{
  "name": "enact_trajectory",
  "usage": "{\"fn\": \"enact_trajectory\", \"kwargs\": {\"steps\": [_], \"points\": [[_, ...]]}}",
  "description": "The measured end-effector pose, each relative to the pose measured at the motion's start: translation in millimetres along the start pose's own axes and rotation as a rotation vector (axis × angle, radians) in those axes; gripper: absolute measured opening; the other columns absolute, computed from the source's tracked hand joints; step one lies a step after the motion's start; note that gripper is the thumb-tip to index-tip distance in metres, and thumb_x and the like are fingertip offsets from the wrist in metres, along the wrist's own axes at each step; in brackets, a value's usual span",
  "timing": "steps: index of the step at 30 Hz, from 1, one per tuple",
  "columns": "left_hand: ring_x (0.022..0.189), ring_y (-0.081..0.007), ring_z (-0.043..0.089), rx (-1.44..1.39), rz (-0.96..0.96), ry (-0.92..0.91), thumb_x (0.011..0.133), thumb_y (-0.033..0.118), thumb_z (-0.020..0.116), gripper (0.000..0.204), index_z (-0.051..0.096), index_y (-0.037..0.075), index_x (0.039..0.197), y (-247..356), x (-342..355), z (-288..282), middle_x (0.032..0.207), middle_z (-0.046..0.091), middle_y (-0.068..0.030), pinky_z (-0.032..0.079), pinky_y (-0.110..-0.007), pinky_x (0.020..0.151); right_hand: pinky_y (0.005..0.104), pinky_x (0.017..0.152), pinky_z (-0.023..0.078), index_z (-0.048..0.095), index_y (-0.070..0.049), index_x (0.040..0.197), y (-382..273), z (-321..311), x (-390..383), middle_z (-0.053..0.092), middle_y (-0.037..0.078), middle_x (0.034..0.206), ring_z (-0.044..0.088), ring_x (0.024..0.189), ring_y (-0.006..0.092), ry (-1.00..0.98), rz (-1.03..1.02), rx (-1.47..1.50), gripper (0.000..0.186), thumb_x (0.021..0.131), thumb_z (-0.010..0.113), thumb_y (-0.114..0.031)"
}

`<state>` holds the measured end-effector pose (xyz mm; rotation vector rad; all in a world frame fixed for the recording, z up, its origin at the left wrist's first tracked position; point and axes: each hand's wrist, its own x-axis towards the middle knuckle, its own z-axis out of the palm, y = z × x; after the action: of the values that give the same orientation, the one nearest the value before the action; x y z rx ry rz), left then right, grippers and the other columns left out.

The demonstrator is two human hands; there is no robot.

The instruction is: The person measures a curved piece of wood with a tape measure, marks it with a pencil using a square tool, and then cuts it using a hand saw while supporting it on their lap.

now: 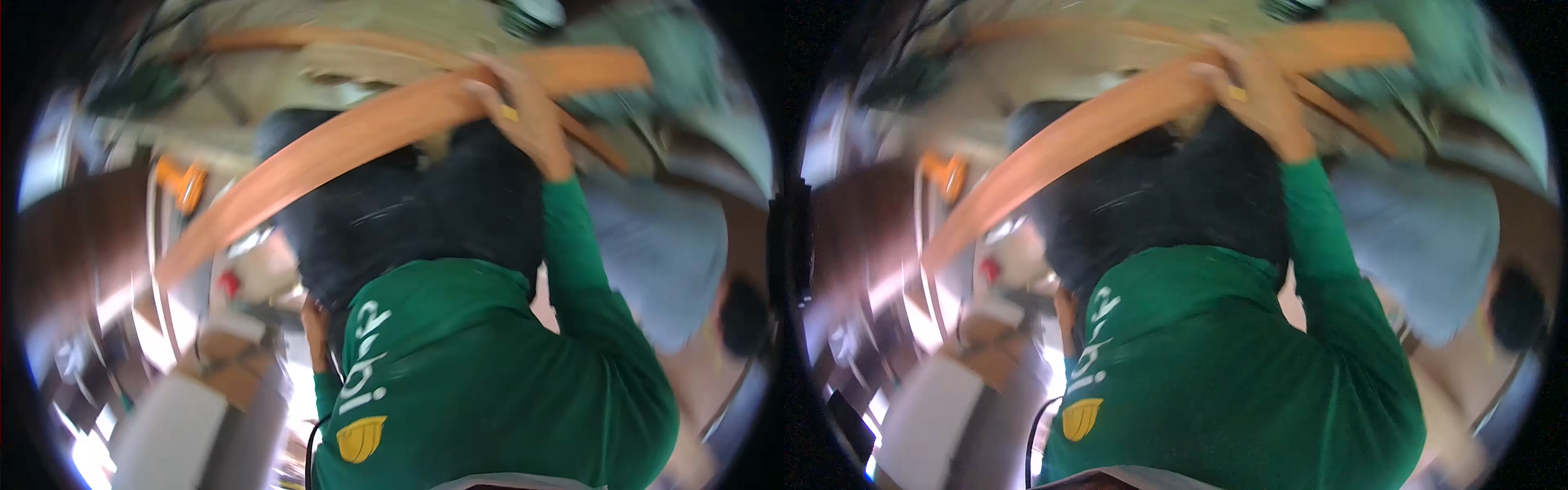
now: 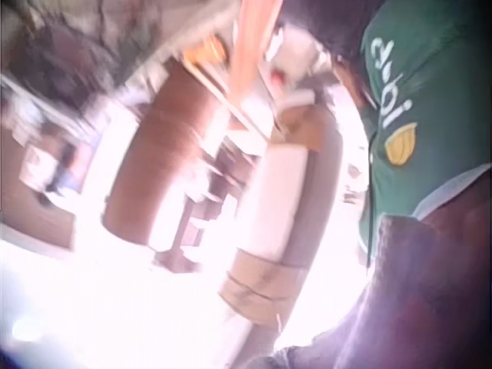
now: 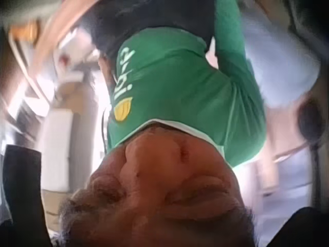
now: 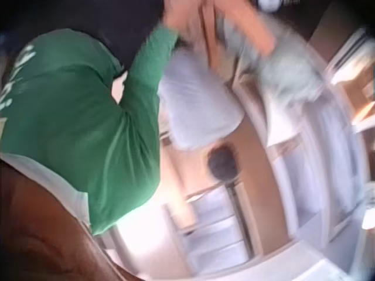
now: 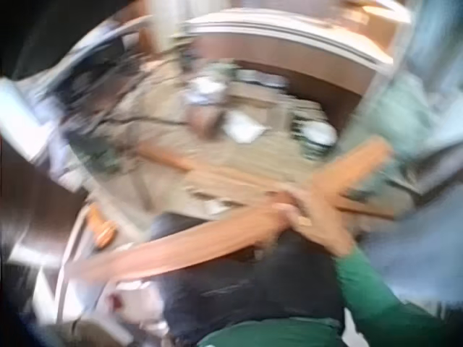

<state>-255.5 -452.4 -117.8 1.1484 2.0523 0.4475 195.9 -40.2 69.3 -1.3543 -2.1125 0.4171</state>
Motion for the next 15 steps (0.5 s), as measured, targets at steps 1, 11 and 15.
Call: {"fn": "enact_trajectory", "kwargs": {"steps": [1,11,15], "points": [[0.083,-0.019,0.068,-0.03,-0.043,-0.069,0.09,0.001,0.059,0.05,0.066,0.002,0.14,-0.7,6.1,-7.1,0.101,0.076,-0.0139,0.054,-0.034,0.072,0.0432,0.099,0.054,0.072,-0.008,0.133,-0.8,-10.3,-4.6,0.076,0.019,0.118,0.072,0.111,0.0348,0.122,-0.016,-0.056,0.041,0.103,0.07,-0.036],[0.075,-0.02,0.07,0.663,-0.375,-0.597,0.1,0.036,0.073,0.04,0.073,-0.002,0.111,111.5,16.8,-144.6,0.082,0.072,-0.0098,0.055,-0.035,0.065,0.0384,0.095,0.052,0.074,-0.001,0.121,-56.7,-161.9,-131.2,0.074,0.013,0.114,0.067,0.11,0.0242,-0.002,0.389,0.425,0.04,0.11,0.061,-0.038],[0.075,-0.0111,0.066,0.246,-0.387,-0.519,0.109,0.025,0.064,0.031,0.064,0.004,0.132,197.1,58.2,-191.3,0.093,0.071,-0.006,0.055,-0.026,0.064,0.0391,0.096,0.052,0.076,0.0,0.116,-63.8,-186.6,-211.1,0.074,0.013,0.118,0.067,0.111,0.0261,-0.222,0.702,0.507,0.053,0.114,0.049,-0.046]]}}
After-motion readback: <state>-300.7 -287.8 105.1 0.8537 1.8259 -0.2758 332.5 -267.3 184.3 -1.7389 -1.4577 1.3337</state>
